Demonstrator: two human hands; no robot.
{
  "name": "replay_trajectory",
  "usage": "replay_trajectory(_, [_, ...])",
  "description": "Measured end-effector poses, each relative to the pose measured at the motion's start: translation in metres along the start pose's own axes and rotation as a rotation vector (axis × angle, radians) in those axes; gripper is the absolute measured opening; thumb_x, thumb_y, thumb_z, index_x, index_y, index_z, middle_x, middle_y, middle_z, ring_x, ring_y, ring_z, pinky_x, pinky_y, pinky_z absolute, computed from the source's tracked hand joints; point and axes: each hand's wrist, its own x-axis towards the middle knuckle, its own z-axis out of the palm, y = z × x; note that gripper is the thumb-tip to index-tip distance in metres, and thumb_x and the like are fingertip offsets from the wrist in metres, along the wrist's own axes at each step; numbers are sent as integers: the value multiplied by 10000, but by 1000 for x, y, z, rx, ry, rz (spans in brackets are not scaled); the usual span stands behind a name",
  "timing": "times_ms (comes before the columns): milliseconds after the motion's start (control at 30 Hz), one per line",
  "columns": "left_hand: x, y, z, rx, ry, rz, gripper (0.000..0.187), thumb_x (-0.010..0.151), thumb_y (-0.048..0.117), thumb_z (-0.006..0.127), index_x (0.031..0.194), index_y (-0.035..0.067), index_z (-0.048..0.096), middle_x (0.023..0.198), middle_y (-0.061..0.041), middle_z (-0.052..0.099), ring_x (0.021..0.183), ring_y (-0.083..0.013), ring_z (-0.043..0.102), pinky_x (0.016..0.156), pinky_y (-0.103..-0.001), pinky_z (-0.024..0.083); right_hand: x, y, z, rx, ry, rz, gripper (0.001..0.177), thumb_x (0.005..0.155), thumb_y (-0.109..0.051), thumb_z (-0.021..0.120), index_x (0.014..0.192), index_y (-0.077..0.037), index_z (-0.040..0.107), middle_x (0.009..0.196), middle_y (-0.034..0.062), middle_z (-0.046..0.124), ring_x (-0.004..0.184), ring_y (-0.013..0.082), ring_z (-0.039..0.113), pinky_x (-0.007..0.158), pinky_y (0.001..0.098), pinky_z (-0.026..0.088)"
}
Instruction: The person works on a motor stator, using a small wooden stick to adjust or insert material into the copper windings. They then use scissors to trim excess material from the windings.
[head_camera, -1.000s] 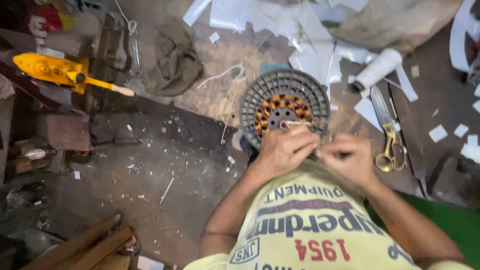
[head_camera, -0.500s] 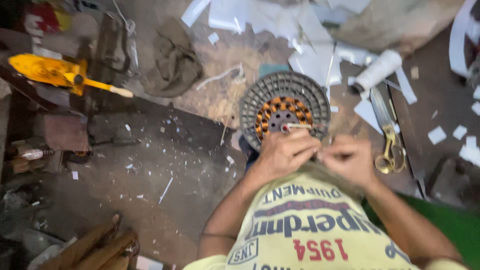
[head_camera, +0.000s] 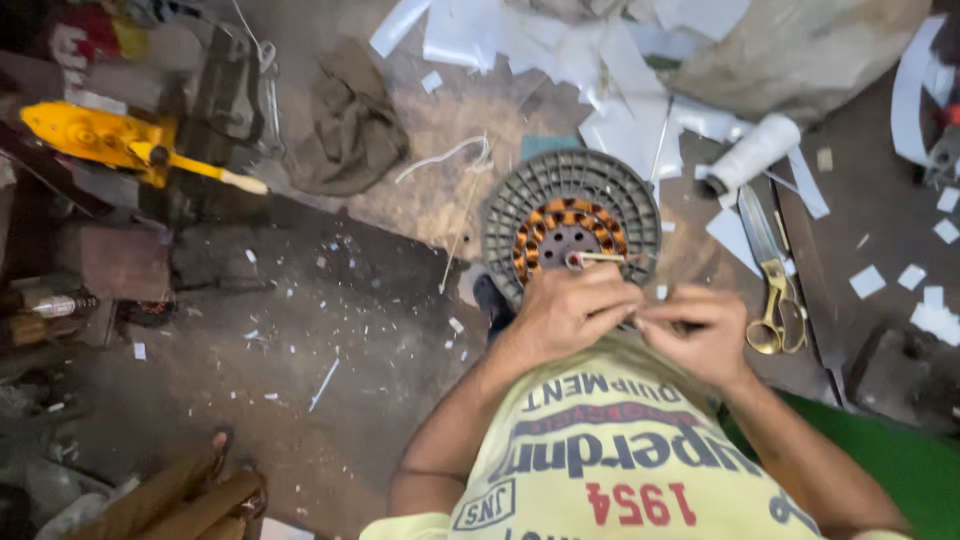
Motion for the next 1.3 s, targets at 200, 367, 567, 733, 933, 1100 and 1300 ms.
replay_trajectory(200, [-1,4,1,-8,9,25,118,932,215,721,1026,149,744,887,-18,662,720,-214,683,638,-356,531,-16,21,0,-9,34,-41,79,762,-29,785,840,-27,777,683,38,647,593,103,567,540,264,403])
replay_trajectory(367, [-12,3,6,-43,-16,13,117,938,199,715,1041,148,737,907,-17,668,764,-211,692,657,-355,529,-23,14,-1,-3,112,-35,110,795,-15,774,904,-23,785,709,46,664,588,102,558,508,244,389])
replay_trajectory(567, [-6,5,1,-34,8,28,112,930,211,729,1023,152,745,883,-26,657,748,-211,684,653,-355,528,-11,-3,-1,15,118,-22,126,781,-8,799,906,-11,782,713,56,684,561,92,564,513,243,379])
replay_trajectory(733, [4,4,-7,-20,-5,33,110,931,232,727,1010,159,751,854,-5,661,694,-184,676,609,-343,518,-7,4,3,-18,105,-90,96,765,-27,796,859,-25,776,694,49,656,591,107,577,552,260,416])
replay_trajectory(933, [-1,3,-3,18,-8,28,124,933,261,733,1016,170,751,887,-5,671,757,-204,694,662,-349,535,-22,20,3,-35,106,-31,59,752,-28,790,801,-20,758,667,38,614,587,100,540,541,282,382])
replay_trajectory(1100, [-11,3,11,51,14,2,280,912,240,733,1153,129,646,1043,-62,714,843,-232,724,708,-362,556,-25,26,-5,721,222,141,38,881,-43,787,886,-14,763,819,38,639,731,55,548,676,210,397])
replay_trajectory(1300, [-9,-1,12,74,-23,-33,316,866,184,741,1139,109,599,986,-68,726,847,-249,738,720,-382,561,-8,14,7,571,30,212,405,734,-30,825,1117,-13,695,965,32,671,839,70,644,723,222,534])
